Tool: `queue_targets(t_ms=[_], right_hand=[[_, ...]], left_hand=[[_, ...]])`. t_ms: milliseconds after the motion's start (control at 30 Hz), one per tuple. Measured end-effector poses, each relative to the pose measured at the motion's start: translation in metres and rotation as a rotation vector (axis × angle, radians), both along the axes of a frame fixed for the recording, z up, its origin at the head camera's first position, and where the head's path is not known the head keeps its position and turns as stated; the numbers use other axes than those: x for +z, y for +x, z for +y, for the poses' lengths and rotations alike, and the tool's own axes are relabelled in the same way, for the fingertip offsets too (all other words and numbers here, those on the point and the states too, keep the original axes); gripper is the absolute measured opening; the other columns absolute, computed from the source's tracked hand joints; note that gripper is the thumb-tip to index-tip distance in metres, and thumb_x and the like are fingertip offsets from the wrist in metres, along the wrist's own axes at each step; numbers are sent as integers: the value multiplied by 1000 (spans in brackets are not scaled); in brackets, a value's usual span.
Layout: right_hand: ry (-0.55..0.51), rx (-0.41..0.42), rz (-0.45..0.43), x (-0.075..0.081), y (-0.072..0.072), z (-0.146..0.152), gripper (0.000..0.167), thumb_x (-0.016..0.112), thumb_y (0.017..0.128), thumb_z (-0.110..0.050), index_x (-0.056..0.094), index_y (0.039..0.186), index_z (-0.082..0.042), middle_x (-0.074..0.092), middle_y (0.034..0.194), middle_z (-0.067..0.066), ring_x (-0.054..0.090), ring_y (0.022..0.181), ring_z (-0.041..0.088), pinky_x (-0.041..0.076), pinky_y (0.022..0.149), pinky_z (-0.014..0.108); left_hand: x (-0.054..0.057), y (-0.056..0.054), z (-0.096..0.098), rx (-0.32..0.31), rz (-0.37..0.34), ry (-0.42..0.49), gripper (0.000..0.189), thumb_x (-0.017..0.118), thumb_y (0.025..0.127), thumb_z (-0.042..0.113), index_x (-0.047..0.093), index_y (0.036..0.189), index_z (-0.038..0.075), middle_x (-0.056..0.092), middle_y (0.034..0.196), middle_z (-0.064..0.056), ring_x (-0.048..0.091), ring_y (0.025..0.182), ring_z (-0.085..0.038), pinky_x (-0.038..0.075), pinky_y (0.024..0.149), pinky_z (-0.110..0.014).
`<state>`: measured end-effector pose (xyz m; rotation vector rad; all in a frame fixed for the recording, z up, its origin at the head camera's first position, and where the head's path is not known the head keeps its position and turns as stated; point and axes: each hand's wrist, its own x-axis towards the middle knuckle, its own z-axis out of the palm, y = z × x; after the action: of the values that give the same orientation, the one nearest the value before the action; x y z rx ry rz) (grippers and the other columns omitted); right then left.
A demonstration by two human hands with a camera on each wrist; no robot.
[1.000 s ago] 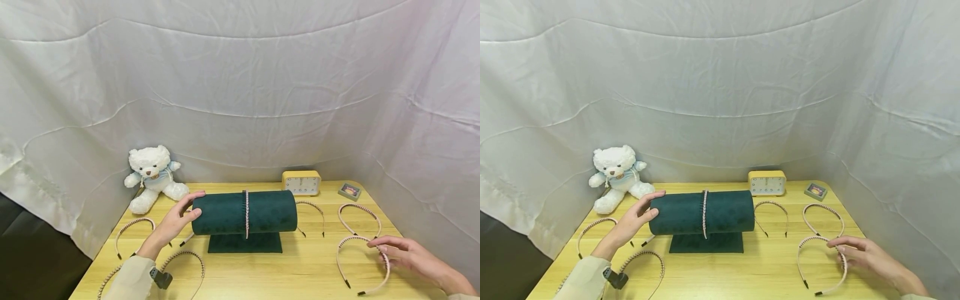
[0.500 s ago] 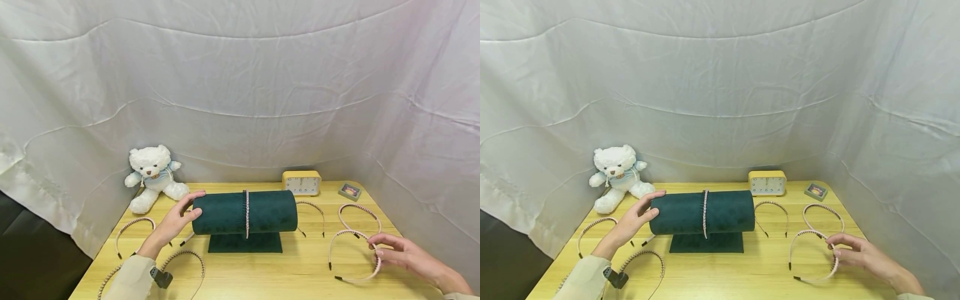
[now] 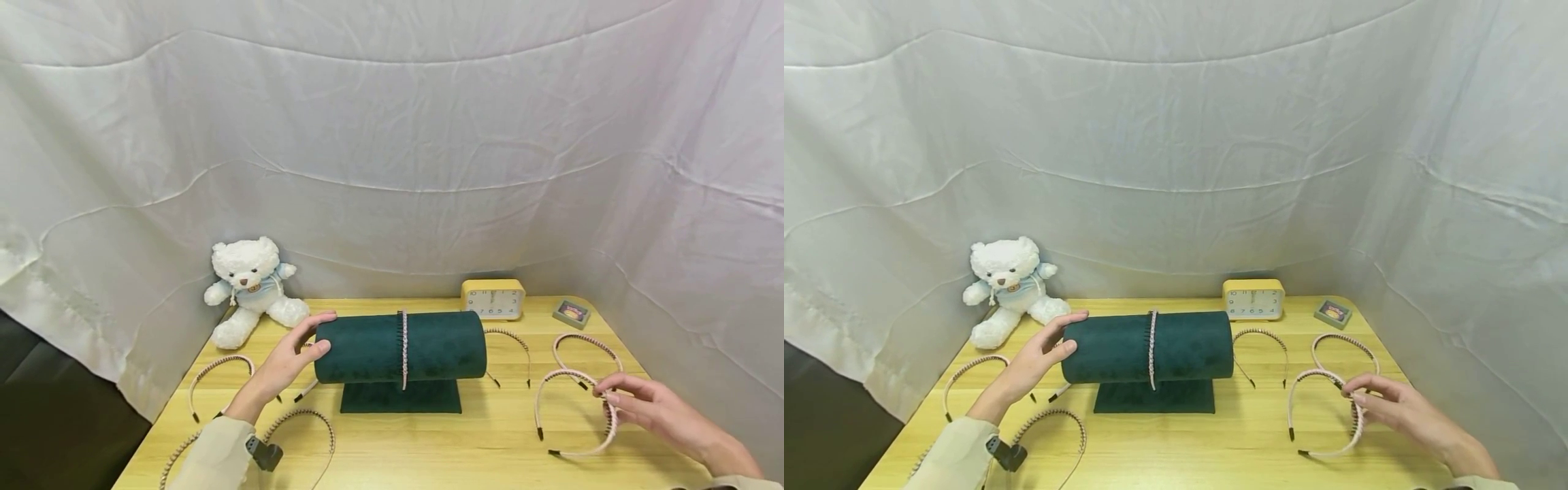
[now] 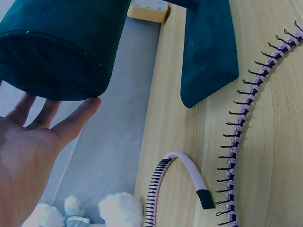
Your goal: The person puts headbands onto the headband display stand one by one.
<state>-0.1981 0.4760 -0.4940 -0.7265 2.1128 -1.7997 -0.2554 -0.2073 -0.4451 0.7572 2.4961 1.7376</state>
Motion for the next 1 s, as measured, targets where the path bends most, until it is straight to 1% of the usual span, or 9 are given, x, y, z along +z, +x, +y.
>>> queue_targets(t_ms=[133,233,400,467,533,633,767,867,1000], right_hand=[[-86,-23,25,7,-2,-7,42,35,112,12,65,139,0,70,134,-8,72,112,7,63,98,28],[-119,-56,48,14,-2,-12,43,35,113,12,66,139,-2,70,133,-9,72,112,5,62,98,26],[-36,-156,77,27,-2,-24,37,40,114,7,65,141,0,70,135,-14,69,117,-1,60,98,21],[6,-196,98,32,-3,-30,35,43,114,5,64,141,0,70,137,-15,68,118,-2,60,97,20],[18,-216,110,37,-5,-36,34,44,114,4,64,142,0,68,139,-17,67,120,-3,59,96,20],[-17,-211,119,43,-9,-43,36,44,114,5,66,141,-2,66,141,-16,67,121,-3,60,96,20],[-90,-191,91,49,-15,-51,38,43,114,6,68,140,-5,67,140,-14,67,121,-2,59,98,19],[-73,-211,87,53,-20,-59,35,46,114,3,66,140,-4,68,136,-13,68,118,-2,59,98,19],[-23,-240,115,58,-26,-73,30,49,114,1,65,139,-2,67,135,-10,69,117,0,60,97,20]], left_hand=[[0,0,0,3,5,-1,51,59,113,24,49,163,25,37,176,-8,23,165,-49,27,124,-79],[0,0,0,3,5,0,50,59,113,25,50,162,28,37,176,-8,23,165,-49,26,124,-80],[0,0,-1,7,2,-4,51,59,113,25,49,162,26,36,176,-7,23,165,-48,26,124,-79],[0,0,-1,8,5,-6,52,60,113,25,49,163,22,37,176,-7,23,165,-49,27,124,-79],[0,0,-1,7,8,-3,52,60,113,25,48,163,20,37,176,-7,23,165,-49,26,125,-79],[-1,-1,0,3,10,3,52,60,112,24,49,163,19,37,176,-8,23,165,-49,25,125,-79],[-2,-2,0,3,8,6,52,60,112,24,49,162,21,38,175,-8,23,165,-49,24,126,-79],[-2,-3,0,2,13,4,53,60,112,24,49,163,17,38,175,-8,23,165,-49,23,126,-79],[-3,-4,-1,4,19,-3,54,60,112,24,47,164,13,38,175,-10,23,165,-51,23,126,-80]])
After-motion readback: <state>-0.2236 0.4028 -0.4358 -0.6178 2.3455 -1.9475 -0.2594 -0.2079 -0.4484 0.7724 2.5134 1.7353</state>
